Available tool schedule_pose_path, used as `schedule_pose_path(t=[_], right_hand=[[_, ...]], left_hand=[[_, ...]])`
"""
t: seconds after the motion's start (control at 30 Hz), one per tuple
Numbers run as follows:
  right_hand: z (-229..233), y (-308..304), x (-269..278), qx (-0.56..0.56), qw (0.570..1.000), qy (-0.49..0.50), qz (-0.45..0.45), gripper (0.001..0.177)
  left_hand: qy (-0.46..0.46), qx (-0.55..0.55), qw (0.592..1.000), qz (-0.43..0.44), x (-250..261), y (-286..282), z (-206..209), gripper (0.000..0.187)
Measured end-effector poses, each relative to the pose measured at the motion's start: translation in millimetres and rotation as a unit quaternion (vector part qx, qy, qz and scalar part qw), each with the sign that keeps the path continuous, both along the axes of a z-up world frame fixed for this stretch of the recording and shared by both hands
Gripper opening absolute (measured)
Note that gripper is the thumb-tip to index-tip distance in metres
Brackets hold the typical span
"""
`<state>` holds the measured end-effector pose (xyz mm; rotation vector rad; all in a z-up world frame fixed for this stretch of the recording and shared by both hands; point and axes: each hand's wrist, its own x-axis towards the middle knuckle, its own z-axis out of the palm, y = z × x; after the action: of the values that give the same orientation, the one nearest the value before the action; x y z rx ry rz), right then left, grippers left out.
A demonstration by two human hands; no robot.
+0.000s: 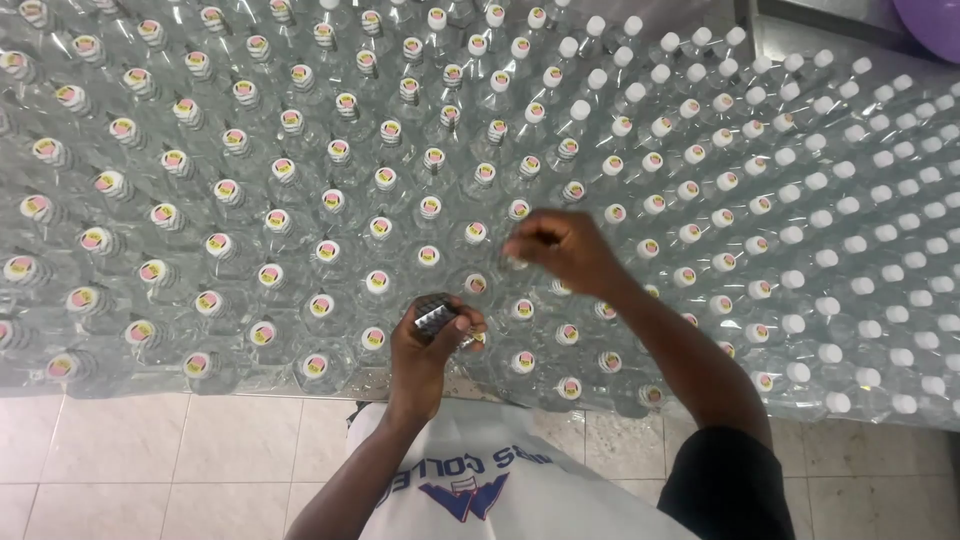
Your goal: Manually applying small circular labels to the center of white bottle caps on a large array of water bottles.
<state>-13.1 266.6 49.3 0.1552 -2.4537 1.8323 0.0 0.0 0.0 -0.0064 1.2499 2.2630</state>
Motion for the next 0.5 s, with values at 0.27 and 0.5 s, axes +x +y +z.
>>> schedule_pose_path(t=[0.27,0.5], right_hand=[[-34,156,-97,0.345,0.910,-0.038,-0.226,0.028],[-88,192,-171,0.439,0.860,-0.069,-0.251,0.048]], left_hand=[[-0.005,0.000,1.000,0.014,0,-26,11,0.049],[-0.105,0.011,0.991,0.079,-8,-32,17,0.063]])
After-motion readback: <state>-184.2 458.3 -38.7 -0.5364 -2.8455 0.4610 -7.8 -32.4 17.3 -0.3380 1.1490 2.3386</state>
